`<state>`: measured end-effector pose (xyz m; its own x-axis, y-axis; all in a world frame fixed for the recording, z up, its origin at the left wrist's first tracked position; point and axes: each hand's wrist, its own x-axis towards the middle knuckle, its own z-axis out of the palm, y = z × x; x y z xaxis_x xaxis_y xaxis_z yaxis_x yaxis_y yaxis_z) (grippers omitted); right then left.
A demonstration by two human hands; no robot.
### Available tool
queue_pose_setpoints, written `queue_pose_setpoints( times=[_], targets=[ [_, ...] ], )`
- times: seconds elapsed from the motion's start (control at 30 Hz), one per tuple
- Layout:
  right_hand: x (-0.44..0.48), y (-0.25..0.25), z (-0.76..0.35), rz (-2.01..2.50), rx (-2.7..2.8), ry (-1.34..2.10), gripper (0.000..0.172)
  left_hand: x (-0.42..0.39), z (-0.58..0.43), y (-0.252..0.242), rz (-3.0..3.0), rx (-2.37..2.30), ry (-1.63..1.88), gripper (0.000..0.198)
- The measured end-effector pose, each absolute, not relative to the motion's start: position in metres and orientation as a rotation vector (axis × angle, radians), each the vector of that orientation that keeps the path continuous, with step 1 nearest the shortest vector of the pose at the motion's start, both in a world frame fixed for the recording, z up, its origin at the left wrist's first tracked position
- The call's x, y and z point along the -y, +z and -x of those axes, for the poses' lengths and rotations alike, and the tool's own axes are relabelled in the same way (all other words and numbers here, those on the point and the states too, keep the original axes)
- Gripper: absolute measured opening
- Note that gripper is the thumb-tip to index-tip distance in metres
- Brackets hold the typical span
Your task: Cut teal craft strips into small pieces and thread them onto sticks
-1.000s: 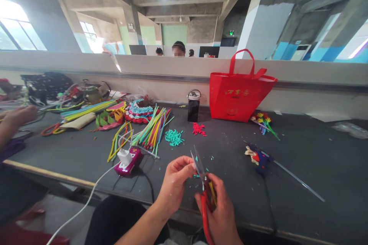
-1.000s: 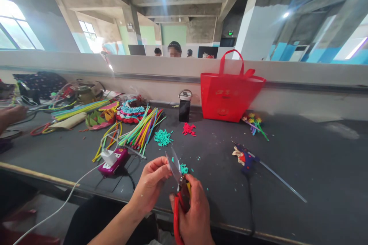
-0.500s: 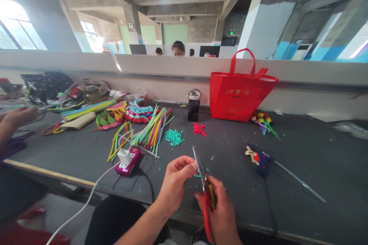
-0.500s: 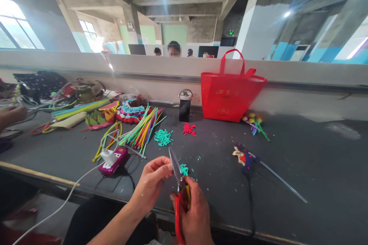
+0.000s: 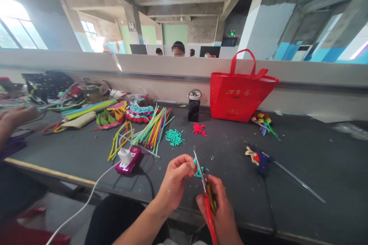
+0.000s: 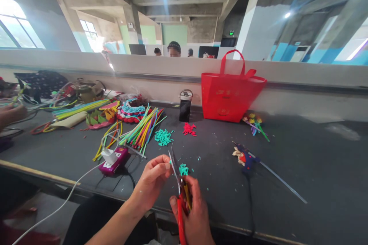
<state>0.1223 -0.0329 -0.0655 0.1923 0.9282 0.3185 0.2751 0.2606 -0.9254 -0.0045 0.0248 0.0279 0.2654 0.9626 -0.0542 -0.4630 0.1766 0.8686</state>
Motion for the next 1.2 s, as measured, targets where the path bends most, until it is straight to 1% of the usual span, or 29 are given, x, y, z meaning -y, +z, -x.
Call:
queue_pose_setpoints(
  times=[0.17, 0.43, 0.63, 0.83, 1.07, 1.2],
  targets=[
    [0.036, -0.06, -0.115, 1.242, 1.285, 0.708, 0.04, -0.022, 0.004, 0.028, -0.864, -0.689, 1.097, 0.009],
    [0.033, -0.055, -0.122, 1.111, 1.339, 0.863, 0.037, -0.023, 0.004, 0.025, -0.853, -0.624, 1.056, 0.005],
    [0.03, -0.057, -0.126, 1.089, 1.378, 0.89, 0.036, -0.022, 0.001, 0.028, -0.861, -0.668, 1.052, 0.005],
    [0.032, -0.055, -0.126, 1.151, 1.335, 0.903, 0.033, -0.023, 0.0, 0.025, -0.885, -0.72, 1.053, 0.005],
    [0.036, -0.051, -0.125, 1.191, 1.194, 0.939, 0.038, -0.022, -0.003, 0.022, -0.884, -0.74, 1.061, 0.007],
    [0.035, -0.054, -0.138, 1.273, 1.051, 0.872, 0.041, -0.043, 0.004, 0.009, -1.019, -0.911, 1.169, 0.009]
  ],
)
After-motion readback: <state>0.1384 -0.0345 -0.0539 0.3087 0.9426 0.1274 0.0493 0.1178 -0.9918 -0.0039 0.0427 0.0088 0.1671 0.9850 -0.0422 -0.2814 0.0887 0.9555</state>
